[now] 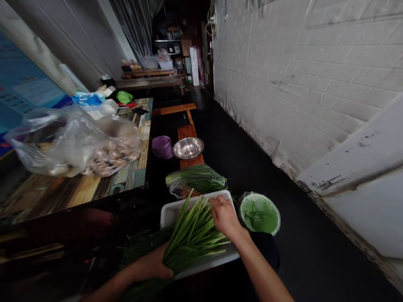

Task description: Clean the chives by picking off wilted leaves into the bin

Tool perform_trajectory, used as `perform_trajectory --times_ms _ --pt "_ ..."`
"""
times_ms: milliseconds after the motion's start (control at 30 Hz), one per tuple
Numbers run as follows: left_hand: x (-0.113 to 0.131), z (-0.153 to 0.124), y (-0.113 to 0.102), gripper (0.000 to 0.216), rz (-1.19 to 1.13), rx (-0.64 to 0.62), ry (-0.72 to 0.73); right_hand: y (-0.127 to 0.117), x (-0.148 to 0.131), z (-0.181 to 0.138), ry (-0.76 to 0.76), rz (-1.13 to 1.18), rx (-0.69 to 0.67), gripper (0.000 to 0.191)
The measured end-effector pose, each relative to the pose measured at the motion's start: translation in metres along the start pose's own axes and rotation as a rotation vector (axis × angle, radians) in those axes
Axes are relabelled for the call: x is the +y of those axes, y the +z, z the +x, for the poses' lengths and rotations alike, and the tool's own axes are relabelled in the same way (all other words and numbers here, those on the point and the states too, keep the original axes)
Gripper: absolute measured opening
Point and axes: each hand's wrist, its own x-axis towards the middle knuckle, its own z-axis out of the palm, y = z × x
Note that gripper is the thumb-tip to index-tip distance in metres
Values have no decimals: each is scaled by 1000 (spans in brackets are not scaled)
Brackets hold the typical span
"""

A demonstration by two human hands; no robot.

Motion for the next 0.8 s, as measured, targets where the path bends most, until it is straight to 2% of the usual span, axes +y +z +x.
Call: perform_trajectory --times_ms 100,167,300,367,433,533,633,733,800 --pt "4 -1 0 92 4 -32 27 3 -5 0 -71 -230 -131 18" --pt "5 -2 1 92 -12 -44 31 1 -4 0 -106 -264 -153 18" --pt "2 1 2 92 -37 -50 76 6 -1 -2 -120 -280 -187 4" --pt "0 2 3 91 -16 -55 91 14 -1 -6 -88 -292 -188 15" --pt "0 3 3 91 -16 -63 93 23 0 -11 -75 -291 -156 21" --pt "4 1 1 93 -52 -61 28 32 3 -17 -93 -260 -68 19" --pt "8 -1 0 94 -69 -70 -37 36 9 -18 -11 -91 47 18" --pt "9 -2 -1 91 -60 -79 -12 34 17 -16 73 103 129 18" --pt "10 -1 -1 90 -65 -79 -5 31 21 -15 90 146 160 18"
